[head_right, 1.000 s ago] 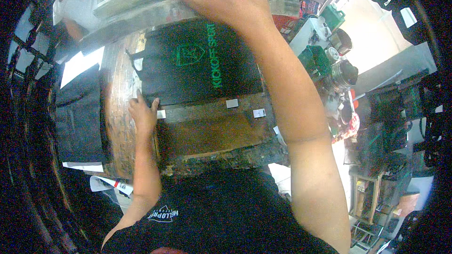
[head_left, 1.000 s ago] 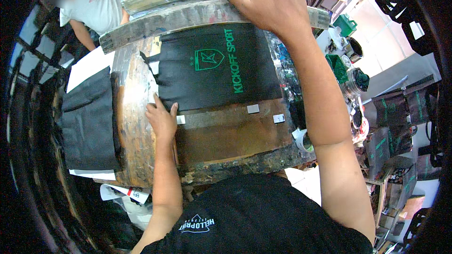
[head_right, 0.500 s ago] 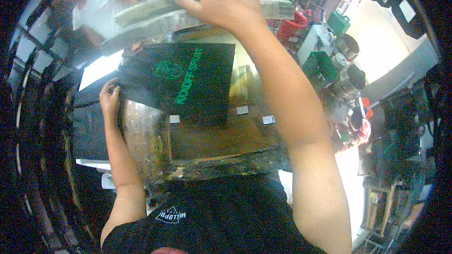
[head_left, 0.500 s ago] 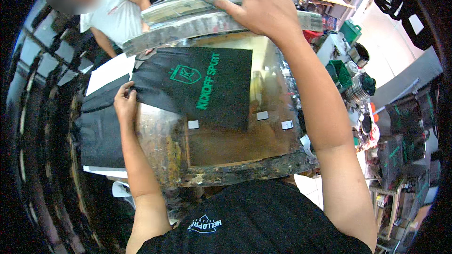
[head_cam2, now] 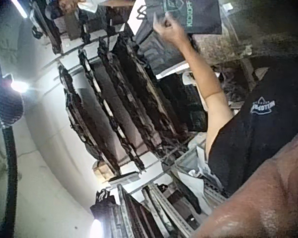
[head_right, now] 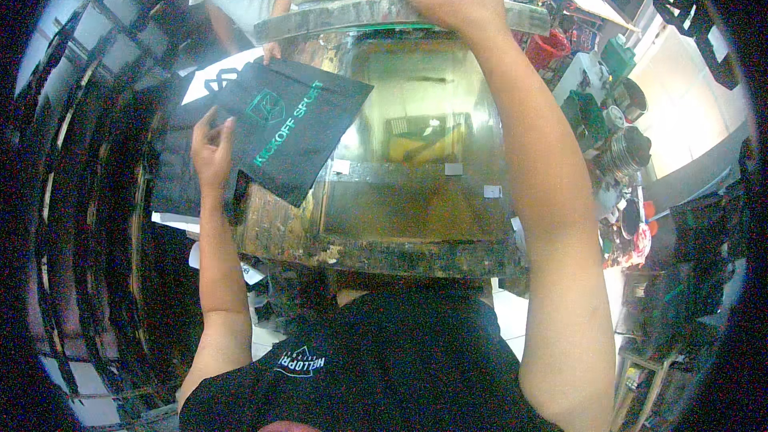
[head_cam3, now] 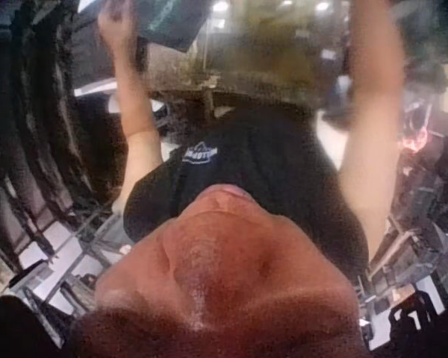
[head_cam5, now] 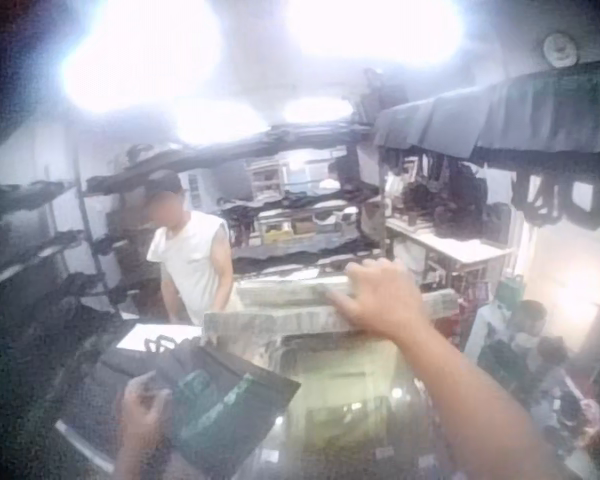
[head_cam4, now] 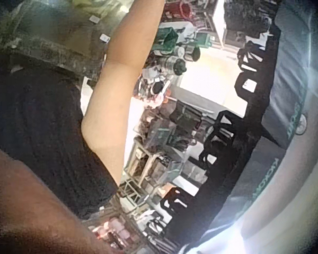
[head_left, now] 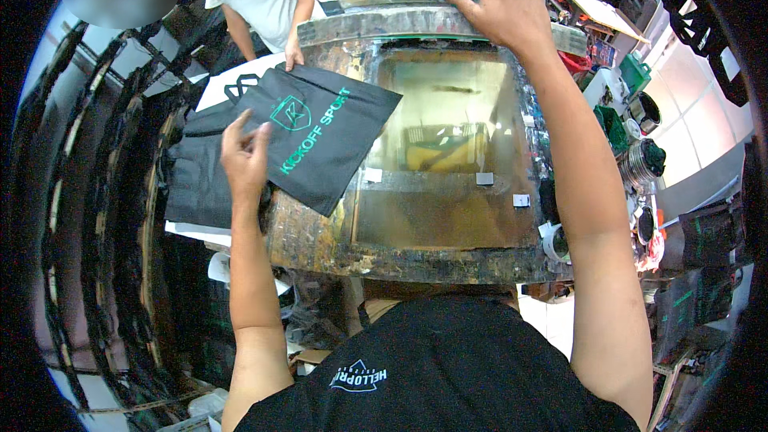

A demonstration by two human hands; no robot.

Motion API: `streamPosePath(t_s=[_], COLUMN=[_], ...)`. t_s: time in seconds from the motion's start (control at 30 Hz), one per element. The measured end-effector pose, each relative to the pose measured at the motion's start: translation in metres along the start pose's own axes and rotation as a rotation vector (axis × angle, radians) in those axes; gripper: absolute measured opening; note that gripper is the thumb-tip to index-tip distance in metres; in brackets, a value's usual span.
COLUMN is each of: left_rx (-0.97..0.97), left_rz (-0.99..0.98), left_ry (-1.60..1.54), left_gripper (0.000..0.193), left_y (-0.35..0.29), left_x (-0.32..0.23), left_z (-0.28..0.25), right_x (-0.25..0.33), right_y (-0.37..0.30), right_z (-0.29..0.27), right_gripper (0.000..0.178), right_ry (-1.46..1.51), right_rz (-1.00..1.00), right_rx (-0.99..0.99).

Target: The person performs a series of screen-printing operations by placing black bags onto a template, lowering a green printing frame, and using a squeegee to apply ink before setting the printed bags aside.

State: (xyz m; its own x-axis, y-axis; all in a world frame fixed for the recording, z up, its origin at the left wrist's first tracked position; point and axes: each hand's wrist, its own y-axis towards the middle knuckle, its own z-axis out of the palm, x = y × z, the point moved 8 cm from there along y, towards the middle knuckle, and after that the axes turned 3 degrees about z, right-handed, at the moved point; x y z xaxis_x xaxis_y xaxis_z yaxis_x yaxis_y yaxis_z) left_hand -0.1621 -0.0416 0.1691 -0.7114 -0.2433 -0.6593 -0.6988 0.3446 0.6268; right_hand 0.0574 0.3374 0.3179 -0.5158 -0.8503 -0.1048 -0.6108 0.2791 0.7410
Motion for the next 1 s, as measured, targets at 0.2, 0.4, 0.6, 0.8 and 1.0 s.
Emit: streamPosePath(t_s=[0.2,0.4,0.6,0.8,1.0], left_rx=[0.048,-0.085,0.439,0.328,0.408], left_rz=[0.462,1.120,0.875,1.004,0.949], left_ry=[-0.024,0.368,0.332,0.328,0.409], left_gripper=[0.038,0.088,0.103,0.090,0.085], left_y=[0.009,0.058,0.118,0.133,0.133], left_x=[-0.170,-0.273,-0.280,-0.272,-0.268], left_z=[0.034,0.115,0.190,0.191,0.205], right_x=[-0.005,-0.004,-0.005,-0.002,-0.012], right_y=[0.000,0.002,0.028,0.027,0.021], right_z=[0.007,0.001,-0.001,-0.008,-0.006], right_gripper=[0.065,0.061,0.073,0.054,0.050], right_ry=[-0.021,0.029,0.123,0.087,0.240], right_rz=[0.005,0.006,0.074,-0.020,0.028], right_rx=[-0.013,-0.060,0.210,-0.014,0.010])
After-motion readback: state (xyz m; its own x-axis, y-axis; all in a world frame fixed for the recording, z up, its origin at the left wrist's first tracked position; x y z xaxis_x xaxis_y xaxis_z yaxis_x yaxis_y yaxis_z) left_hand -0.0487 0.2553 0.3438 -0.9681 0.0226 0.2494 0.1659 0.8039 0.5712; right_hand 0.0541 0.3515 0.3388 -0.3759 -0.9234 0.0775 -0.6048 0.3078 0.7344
